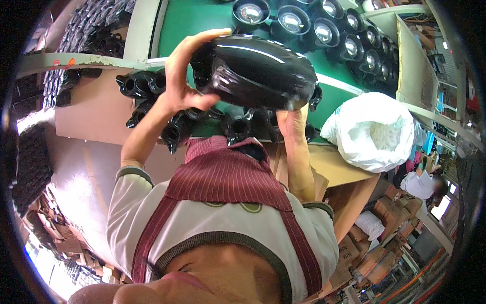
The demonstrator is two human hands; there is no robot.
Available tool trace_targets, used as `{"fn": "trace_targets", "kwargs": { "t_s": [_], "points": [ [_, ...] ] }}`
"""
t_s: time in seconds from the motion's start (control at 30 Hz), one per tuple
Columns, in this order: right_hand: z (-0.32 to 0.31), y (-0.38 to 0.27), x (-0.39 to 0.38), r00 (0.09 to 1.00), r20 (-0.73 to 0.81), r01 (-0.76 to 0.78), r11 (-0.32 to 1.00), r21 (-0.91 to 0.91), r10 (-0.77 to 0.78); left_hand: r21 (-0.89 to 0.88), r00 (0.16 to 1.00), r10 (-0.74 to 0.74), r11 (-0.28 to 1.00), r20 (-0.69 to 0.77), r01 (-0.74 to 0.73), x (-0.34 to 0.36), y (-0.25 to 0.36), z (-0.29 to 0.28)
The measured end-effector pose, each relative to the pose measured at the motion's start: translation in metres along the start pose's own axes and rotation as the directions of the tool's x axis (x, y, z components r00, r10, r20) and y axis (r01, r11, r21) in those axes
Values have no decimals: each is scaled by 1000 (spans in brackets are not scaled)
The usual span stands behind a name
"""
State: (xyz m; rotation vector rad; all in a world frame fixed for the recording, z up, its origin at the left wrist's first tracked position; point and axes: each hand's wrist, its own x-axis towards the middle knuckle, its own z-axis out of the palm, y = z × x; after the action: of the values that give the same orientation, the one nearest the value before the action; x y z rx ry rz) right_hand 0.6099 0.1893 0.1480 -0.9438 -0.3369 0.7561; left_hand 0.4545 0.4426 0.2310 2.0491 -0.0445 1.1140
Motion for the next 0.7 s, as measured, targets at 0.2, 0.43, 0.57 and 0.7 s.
{"fn": "trace_targets", "kwargs": {
  "t_s": [0.2, 0.43, 0.57, 0.7],
  "points": [
    [68, 5, 85, 899, 345, 438, 548, -713, -269, -579, 713, -673, 666, -194, 471, -77, -81, 15],
    [115, 139, 216, 601, 765, 780, -39, -625, -233, -296, 560, -682, 720, -469, 628, -104, -113, 2],
    [90, 201, 267, 615, 775, 748, -202, -632, -149, -92, 682, -660, 736, -316, 670, -123, -59, 0],
    [90, 193, 279, 590, 803, 769, -245, -590, -84, -22, 662, -717, 682, -220, 731, -151, -30, 4]
  ]
}}
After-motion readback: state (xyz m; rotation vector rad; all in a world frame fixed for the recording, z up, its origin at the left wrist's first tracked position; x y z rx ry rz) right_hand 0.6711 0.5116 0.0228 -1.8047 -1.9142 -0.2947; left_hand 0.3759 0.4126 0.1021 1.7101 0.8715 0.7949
